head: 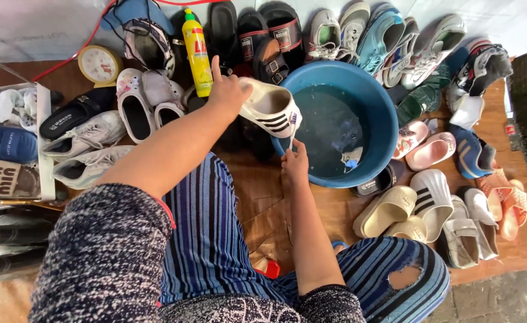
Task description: The person sits on the floor and scrubs a white slip-on shoe with a toothbrush, dipping it into a blue basin of water. They clean the interior, exterior, and sole of the shoe, surrounded by many other pairs of shoes.
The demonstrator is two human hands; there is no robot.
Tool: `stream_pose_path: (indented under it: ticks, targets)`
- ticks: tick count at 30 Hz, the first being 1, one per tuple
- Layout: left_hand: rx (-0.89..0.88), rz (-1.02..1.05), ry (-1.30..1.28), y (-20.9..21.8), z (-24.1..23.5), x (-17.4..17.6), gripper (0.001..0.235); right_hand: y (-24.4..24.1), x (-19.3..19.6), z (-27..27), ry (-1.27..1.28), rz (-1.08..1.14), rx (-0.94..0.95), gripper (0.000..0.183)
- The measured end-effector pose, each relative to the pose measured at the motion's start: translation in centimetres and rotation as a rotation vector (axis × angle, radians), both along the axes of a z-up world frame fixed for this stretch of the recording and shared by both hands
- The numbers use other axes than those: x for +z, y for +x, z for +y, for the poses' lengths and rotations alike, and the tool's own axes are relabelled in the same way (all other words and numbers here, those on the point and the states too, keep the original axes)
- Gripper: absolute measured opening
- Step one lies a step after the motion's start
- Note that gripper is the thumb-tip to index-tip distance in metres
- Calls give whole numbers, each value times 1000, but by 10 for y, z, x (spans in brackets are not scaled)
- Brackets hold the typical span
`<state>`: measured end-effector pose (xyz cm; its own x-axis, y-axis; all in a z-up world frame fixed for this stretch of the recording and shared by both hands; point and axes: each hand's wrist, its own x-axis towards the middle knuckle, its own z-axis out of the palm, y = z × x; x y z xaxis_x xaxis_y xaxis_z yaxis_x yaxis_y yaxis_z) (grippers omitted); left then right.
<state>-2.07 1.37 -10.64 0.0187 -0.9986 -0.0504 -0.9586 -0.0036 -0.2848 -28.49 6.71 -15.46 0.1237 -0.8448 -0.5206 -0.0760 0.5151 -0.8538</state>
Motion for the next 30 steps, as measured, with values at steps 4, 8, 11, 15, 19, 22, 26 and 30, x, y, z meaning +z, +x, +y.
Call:
stream_pose_path:
  ticks: [4,8,11,15,19,22,26,30]
  targets:
    - [-229,-257,-37,19,2,5,29,3,7,2,16,-12,31,45]
    - [-473,-387,-151,29,5,18,20,1,2,-3,-3,32,54,47]
    - [-474,-361,-215,30,5,19,23,-2,-2,-9,-17,111,86,46]
    - [-393,-266,-198,37,-2,7,23,-3,-5,-9,-28,157,83,45]
    - [-287,56,-141,31,-2,14,36,-4,-10,-12,8,132,46,45]
    - [-332,103,-95,28,0,19,39,-5,-6,-10,12,121,51,45]
    - [-439,-68,-155,35,-7,8,37,-7,-9,-12,3,103,43,44]
    - [-529,-163,-249,34,-12,1,24,-6,-5,-12,37,62,32,45]
